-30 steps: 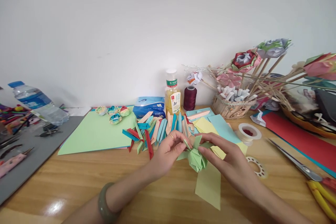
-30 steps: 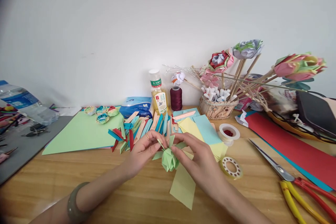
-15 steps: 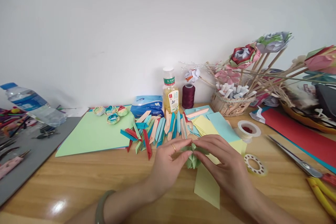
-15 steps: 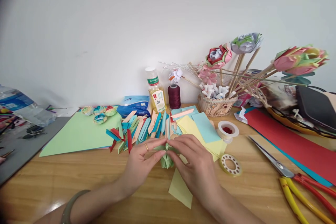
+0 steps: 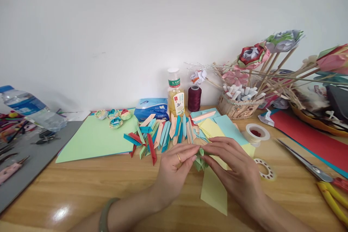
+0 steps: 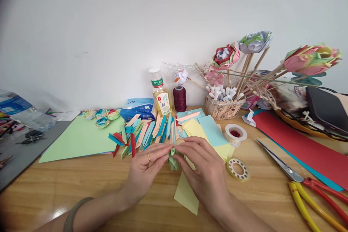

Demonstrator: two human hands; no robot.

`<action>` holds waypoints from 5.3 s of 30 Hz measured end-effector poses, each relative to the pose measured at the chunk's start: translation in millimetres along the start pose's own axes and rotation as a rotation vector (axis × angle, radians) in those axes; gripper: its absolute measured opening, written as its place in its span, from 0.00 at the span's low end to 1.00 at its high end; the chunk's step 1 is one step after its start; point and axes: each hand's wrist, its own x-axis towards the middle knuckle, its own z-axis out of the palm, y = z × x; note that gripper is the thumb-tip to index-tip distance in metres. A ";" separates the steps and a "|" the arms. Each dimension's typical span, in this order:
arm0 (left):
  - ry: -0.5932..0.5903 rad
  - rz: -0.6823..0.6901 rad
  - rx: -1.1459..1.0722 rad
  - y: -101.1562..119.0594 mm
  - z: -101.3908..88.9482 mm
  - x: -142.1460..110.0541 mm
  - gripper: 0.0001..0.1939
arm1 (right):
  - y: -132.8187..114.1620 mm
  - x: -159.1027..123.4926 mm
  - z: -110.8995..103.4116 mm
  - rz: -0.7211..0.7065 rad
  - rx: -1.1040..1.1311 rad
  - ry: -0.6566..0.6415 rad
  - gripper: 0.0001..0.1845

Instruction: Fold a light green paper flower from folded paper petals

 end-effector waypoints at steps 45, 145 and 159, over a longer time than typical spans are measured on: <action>0.088 0.166 -0.033 -1.6 1.1 0.7 0.16 | -2.7 6.7 -5.1 -0.003 0.202 0.021 0.10; 0.010 -0.024 -0.010 -3.3 -4.7 4.2 0.05 | -0.6 10.9 -6.4 0.346 0.238 -0.350 0.09; 0.016 -0.245 -0.258 -7.8 -1.4 2.7 0.06 | 2.6 17.8 -8.3 0.553 0.286 -0.370 0.14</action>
